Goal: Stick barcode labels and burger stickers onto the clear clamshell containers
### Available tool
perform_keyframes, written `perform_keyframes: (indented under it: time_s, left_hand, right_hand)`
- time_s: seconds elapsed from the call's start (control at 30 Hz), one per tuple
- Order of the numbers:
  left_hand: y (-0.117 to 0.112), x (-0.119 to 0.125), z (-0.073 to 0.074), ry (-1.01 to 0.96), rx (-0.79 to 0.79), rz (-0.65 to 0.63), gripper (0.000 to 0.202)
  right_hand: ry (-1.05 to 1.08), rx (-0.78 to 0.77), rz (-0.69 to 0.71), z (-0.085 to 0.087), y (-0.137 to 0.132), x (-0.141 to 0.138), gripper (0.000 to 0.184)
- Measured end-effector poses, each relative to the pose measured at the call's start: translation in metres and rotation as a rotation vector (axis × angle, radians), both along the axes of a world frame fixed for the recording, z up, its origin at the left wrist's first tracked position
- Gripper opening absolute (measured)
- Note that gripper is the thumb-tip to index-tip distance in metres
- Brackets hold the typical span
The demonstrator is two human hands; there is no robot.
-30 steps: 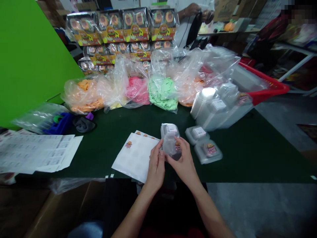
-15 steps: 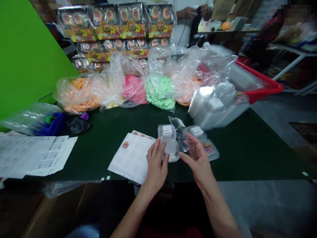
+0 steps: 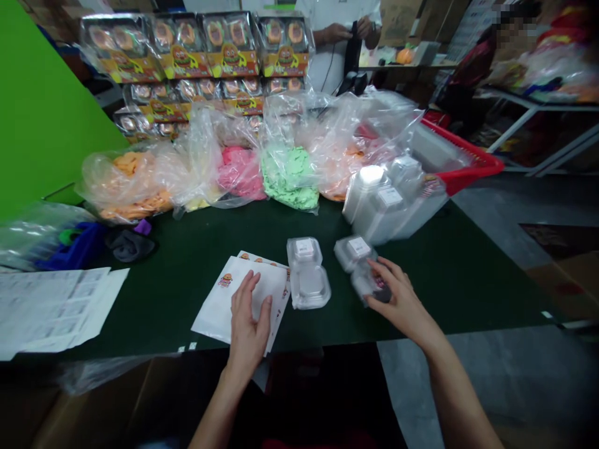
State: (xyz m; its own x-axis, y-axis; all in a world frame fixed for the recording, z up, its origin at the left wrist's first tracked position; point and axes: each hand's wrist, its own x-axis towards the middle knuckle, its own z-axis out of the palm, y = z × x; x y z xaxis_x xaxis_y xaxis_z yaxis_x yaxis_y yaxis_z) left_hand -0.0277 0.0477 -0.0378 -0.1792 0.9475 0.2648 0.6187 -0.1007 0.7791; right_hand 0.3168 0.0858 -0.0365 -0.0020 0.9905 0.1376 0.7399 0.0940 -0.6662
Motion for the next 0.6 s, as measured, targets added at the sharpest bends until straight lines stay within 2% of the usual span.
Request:
perform_keyframes:
  time_s: [0.07, 0.13, 0.2, 0.27, 0.3, 0.37, 0.43, 0.47, 0.53, 0.6]
  left_hand:
    - [-0.001, -0.020, -0.002, 0.062, 0.004, 0.039, 0.044]
    - [-0.003, -0.044, -0.005, 0.149, -0.015, 0.083, 0.042]
    - [-0.005, -0.067, -0.009, 0.240, -0.074, 0.111, 0.042]
    - [-0.010, -0.083, -0.014, 0.310, -0.142, 0.096, 0.045]
    - [-0.013, -0.088, -0.016, 0.333, -0.166, 0.076, 0.047]
    - [-0.023, -0.092, -0.020, 0.371, -0.192, 0.030, 0.049]
    - [-0.037, -0.090, -0.024, 0.409, -0.188, -0.017, 0.049]
    - [-0.046, -0.089, -0.025, 0.425, -0.177, -0.040, 0.049]
    - [-0.064, -0.087, -0.028, 0.450, -0.151, -0.091, 0.049]
    - [-0.081, -0.087, -0.031, 0.461, -0.130, -0.141, 0.050]
  right_hand:
    - [-0.001, 0.016, -0.049, 0.006, -0.005, 0.000, 0.069]
    - [0.041, 0.097, -0.127, 0.021, -0.019, -0.005, 0.064]
    - [0.154, 0.145, -0.165, 0.038, -0.039, -0.017, 0.051]
    - [0.307, 0.052, -0.104, 0.046, -0.062, -0.038, 0.038]
    - [0.381, -0.051, -0.040, 0.044, -0.073, -0.052, 0.034]
    - [0.533, -0.350, 0.137, 0.027, -0.093, -0.085, 0.031]
    - [0.734, -0.639, 0.271, -0.001, -0.107, -0.118, 0.038]
    - [0.852, -0.748, 0.279, -0.015, -0.113, -0.133, 0.044]
    - [1.056, -0.897, 0.193, -0.037, -0.122, -0.156, 0.057]
    - [1.205, -0.950, 0.044, -0.045, -0.127, -0.172, 0.064]
